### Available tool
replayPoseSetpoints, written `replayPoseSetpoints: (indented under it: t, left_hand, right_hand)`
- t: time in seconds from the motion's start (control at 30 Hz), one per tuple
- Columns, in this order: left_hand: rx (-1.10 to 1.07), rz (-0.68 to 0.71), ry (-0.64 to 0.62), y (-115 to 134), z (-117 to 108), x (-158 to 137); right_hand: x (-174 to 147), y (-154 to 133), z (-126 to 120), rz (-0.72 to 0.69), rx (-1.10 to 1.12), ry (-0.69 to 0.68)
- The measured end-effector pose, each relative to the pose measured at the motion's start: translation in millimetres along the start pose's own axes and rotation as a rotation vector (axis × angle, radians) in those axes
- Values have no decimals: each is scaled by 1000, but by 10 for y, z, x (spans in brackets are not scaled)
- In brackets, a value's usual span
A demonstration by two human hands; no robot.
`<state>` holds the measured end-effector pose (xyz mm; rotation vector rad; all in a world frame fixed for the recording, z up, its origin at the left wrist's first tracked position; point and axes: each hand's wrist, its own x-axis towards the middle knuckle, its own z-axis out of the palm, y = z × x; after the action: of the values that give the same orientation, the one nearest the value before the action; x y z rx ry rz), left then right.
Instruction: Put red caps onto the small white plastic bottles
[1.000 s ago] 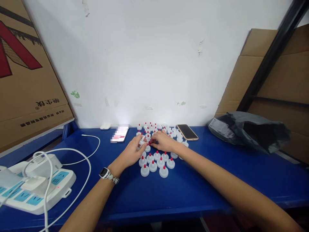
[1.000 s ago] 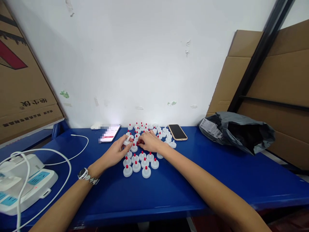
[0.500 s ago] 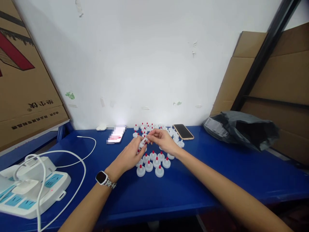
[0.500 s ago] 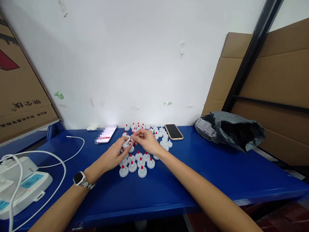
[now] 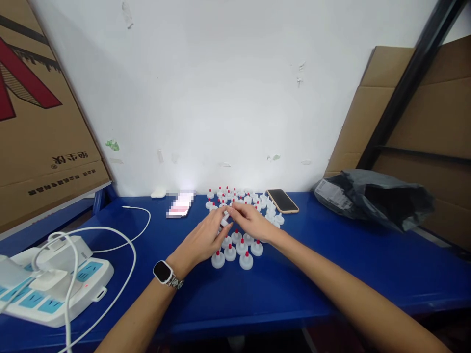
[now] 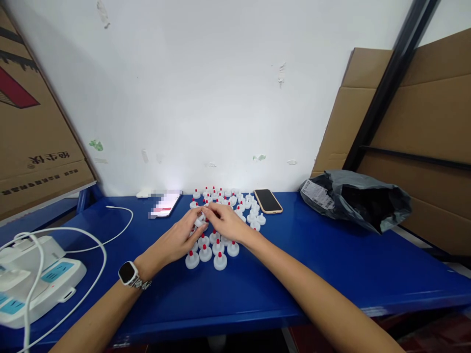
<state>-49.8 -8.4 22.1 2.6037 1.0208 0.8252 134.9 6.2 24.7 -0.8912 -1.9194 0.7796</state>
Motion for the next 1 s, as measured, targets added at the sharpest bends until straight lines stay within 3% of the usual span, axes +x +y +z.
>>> replayPoseSetpoints:
  t: [0.13,0.57,0.7,0.8,1.0]
  left_hand:
    - [3,34,6,-3,46,10]
    - [-8,-11,-24,-63,142,31]
    - [36,-51,12,-129,53,118]
    - [38,-120,77,-206,-67,212]
    - [72,-95,78,-243,-136,471]
  right_hand:
    - [-36,-90,21,-98,-166,-38]
    - [-85,-45,64,-5,-211,8]
    - [20,11,-161,58,-479,-5]
    - [107,34,-329,68,-777,-96]
    - [190,62,-334,8,-1057,-298]
